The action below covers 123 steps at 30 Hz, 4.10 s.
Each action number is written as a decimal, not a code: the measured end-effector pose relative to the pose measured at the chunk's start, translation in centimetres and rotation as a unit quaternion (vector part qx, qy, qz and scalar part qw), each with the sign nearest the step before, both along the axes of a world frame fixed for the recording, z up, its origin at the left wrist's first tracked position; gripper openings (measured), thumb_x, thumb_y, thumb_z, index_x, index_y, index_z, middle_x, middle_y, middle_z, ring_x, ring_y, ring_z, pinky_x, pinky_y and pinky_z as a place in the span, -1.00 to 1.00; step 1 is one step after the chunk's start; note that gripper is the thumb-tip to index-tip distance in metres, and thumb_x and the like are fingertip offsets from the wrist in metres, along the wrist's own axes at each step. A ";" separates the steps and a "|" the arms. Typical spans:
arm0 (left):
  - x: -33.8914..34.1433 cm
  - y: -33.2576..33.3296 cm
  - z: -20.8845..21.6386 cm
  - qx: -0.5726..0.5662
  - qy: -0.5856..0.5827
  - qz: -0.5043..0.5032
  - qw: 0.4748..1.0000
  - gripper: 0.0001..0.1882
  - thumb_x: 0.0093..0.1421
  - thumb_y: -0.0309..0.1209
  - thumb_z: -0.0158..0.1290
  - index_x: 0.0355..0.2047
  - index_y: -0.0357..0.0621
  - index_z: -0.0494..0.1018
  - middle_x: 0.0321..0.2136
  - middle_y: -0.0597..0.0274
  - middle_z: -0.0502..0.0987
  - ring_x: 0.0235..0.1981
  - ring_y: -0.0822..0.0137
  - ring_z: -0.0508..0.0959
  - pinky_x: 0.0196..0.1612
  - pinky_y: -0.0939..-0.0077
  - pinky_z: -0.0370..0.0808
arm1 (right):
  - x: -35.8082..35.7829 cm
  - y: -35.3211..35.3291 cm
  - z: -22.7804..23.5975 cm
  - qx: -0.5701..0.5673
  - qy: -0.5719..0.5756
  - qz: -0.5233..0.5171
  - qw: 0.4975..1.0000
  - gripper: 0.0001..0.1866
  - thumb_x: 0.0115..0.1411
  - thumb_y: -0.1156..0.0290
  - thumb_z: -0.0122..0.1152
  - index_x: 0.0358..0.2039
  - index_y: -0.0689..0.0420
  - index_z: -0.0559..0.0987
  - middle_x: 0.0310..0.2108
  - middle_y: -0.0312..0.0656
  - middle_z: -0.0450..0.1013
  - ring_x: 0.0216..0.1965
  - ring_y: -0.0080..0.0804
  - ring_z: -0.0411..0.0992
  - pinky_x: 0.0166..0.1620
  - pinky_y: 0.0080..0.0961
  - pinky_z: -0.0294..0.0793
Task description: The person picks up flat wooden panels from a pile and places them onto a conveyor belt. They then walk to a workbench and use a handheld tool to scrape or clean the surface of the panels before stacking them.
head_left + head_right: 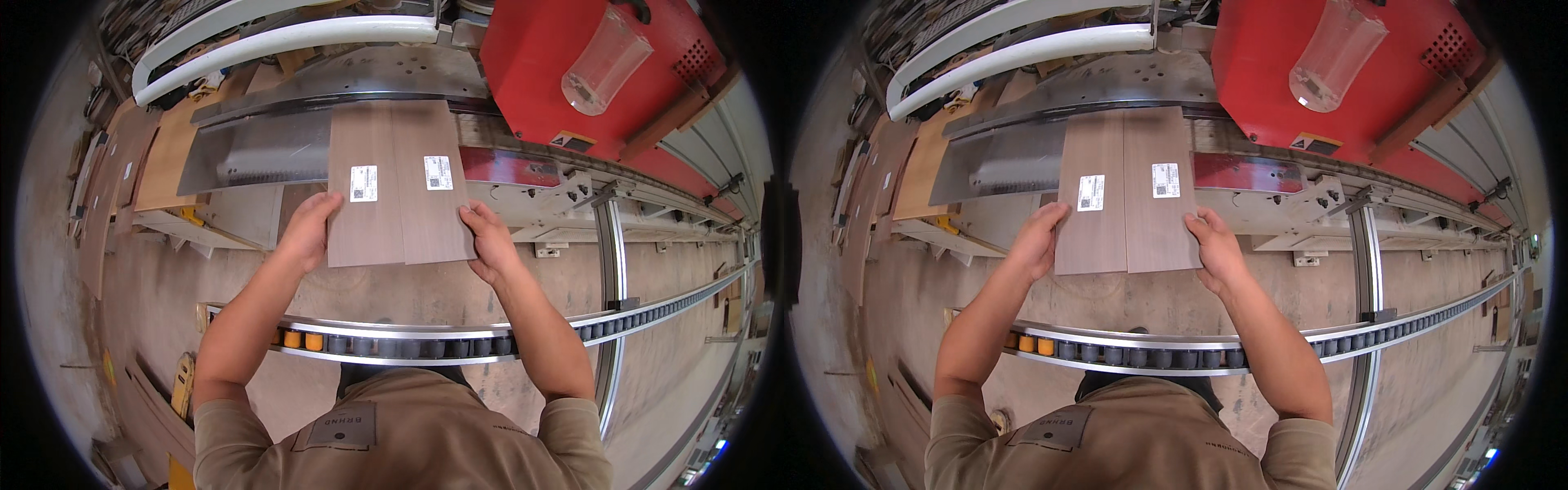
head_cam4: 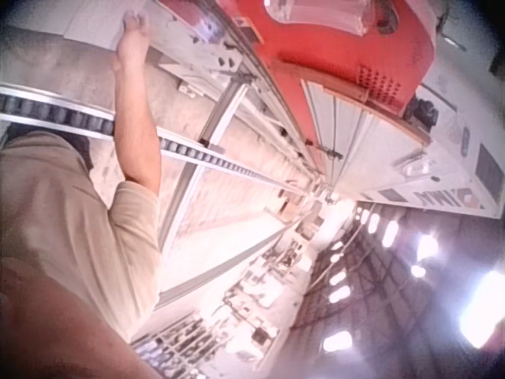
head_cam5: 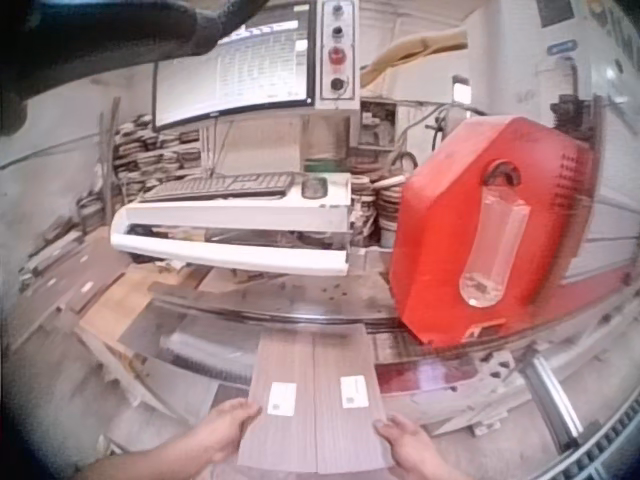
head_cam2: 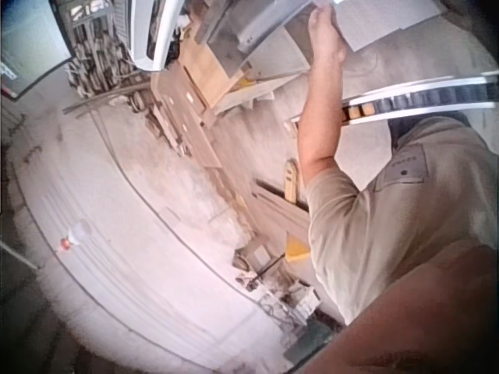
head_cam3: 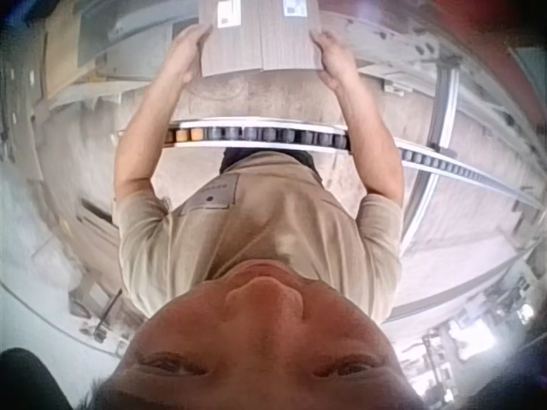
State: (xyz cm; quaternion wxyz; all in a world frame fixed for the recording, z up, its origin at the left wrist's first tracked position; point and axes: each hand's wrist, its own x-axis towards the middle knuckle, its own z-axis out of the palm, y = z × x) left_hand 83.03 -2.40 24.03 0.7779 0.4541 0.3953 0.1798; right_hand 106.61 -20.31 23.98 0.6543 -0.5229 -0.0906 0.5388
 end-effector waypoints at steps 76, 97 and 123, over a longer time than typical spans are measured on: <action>32.5 -18.8 -1.0 0.166 0.124 -0.072 0.976 -0.40 0.41 -0.01 -0.17 -0.07 -0.46 0.43 -0.17 0.00 0.53 -0.14 0.25 0.44 -0.03 0.31 0.37 | 28.0 -17.3 -0.2 -0.069 -0.135 -0.086 0.985 -0.58 0.37 0.18 -0.03 0.02 0.27 0.48 -0.16 -0.10 0.54 -0.23 -0.40 0.52 -0.14 -0.42 0.50; -5.7 -2.2 11.4 0.225 0.011 -0.328 0.917 -0.58 0.35 -0.04 -0.10 -0.09 -0.18 0.38 -0.32 0.05 0.60 -0.41 0.25 0.64 -0.37 0.43 0.53 | 1.8 -8.2 5.5 -0.018 -0.817 -0.248 0.520 -0.58 0.00 0.46 0.27 -0.06 0.12 0.50 -0.09 -0.06 0.46 0.01 -0.05 0.37 0.09 -0.18 0.31; -86.5 -17.2 -9.2 -0.060 0.079 0.845 0.525 -0.63 0.33 -0.08 -0.03 -0.41 -0.13 0.47 -0.79 0.41 0.25 -0.81 0.53 0.20 -0.74 0.55 0.08 | -105.0 21.4 0.2 0.650 -0.260 0.694 0.165 -0.65 0.03 0.48 0.24 -0.12 0.19 0.51 -0.05 -0.04 0.46 0.04 0.00 0.38 0.14 -0.08 0.30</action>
